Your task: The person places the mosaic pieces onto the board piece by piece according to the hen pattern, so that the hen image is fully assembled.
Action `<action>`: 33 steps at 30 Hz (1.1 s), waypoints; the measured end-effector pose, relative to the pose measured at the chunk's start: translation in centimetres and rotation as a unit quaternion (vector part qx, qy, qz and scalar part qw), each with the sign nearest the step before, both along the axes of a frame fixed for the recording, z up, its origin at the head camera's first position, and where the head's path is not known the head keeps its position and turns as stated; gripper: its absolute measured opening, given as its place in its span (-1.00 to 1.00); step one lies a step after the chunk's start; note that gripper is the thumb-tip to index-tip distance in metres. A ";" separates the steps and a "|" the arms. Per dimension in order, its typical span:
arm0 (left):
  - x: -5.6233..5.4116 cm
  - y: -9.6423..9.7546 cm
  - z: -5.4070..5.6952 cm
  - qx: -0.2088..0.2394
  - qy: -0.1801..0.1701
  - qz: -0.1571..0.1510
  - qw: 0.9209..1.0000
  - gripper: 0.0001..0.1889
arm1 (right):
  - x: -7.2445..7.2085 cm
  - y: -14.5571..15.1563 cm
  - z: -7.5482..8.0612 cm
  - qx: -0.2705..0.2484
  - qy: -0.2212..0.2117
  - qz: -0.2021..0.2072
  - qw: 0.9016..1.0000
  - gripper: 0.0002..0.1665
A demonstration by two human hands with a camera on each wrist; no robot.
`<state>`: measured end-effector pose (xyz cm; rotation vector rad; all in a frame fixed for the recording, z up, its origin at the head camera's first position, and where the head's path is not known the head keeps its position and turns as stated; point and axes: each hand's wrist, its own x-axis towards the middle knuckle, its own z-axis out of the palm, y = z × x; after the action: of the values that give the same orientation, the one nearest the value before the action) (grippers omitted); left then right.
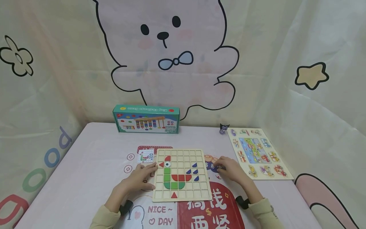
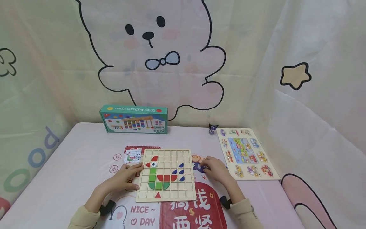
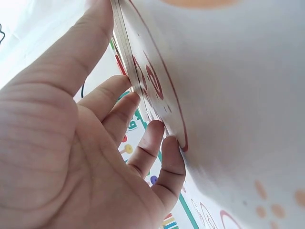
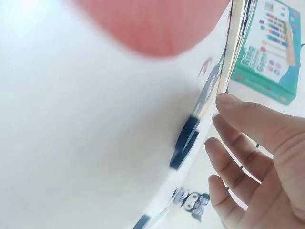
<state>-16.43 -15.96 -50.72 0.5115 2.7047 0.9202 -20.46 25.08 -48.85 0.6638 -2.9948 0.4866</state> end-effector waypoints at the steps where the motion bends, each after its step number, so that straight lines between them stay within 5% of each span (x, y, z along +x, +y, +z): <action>1: 0.0 0.0 0.0 0.000 0.002 0.000 1.000 -0.19 | -0.2 0.2 0.0 -0.001 0.001 -0.001 1.000 -0.80; 18: -0.2 -0.1 -0.3 -0.003 -0.001 0.001 1.000 -0.19 | -2.6 1.6 0.1 0.005 -0.028 -0.050 0.998 -0.82; 33: -0.1 0.0 -0.1 0.000 -0.002 0.000 1.000 -0.20 | -3.4 0.3 0.1 0.061 -0.026 -0.049 0.997 -0.87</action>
<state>-16.56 -15.98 -50.84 0.5103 2.7013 0.9201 -23.84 25.40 -48.73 0.5159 -3.1084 0.3223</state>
